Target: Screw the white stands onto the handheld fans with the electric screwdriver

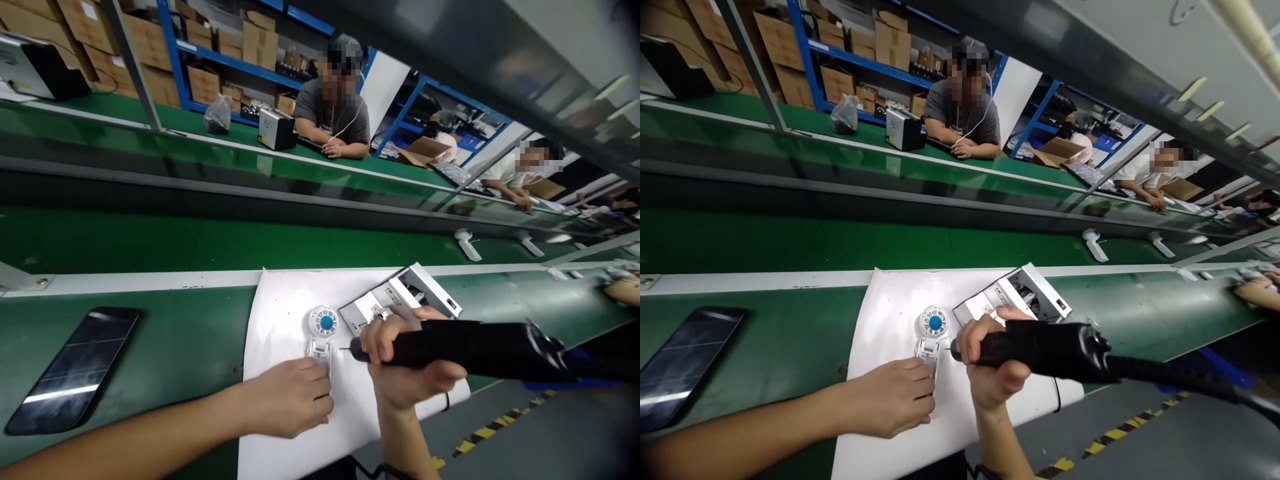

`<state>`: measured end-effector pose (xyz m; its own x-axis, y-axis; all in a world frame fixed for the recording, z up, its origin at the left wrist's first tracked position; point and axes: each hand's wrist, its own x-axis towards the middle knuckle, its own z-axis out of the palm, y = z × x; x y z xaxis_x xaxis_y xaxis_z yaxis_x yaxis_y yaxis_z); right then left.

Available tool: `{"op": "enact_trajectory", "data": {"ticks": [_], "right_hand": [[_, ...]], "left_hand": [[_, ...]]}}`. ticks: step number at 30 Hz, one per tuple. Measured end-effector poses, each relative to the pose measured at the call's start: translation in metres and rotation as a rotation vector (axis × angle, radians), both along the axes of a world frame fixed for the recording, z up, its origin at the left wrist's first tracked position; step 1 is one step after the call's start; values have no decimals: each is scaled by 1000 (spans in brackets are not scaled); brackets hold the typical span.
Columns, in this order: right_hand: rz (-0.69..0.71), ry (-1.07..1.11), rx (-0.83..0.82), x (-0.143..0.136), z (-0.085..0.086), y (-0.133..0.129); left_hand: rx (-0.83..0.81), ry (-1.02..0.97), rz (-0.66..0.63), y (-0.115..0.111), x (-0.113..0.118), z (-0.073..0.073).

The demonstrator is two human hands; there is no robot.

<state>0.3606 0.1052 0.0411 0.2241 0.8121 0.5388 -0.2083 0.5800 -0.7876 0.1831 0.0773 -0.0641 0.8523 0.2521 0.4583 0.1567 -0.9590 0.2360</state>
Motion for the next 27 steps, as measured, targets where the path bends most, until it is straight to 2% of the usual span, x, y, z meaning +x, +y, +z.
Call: {"op": "enact_trajectory", "data": {"ticks": [4,7,13,21,27], "right_hand": [[59,31,-9,-30,-12,-1],[67,27,-32,-39,-20,5],[49,-3,-85,-45,-31,15],[200,12,-148,-48,-46,18],[198,-36,-152,-53,-57,18]], "left_hand": [[-18,-23,-21,2,-2,-1],[-19,-20,-4,1,-1,-2],[-37,-21,1,0,0,-1],[-86,-11,-12,1,-3,4],[-125,23,-1,-2,-4,2]]}}
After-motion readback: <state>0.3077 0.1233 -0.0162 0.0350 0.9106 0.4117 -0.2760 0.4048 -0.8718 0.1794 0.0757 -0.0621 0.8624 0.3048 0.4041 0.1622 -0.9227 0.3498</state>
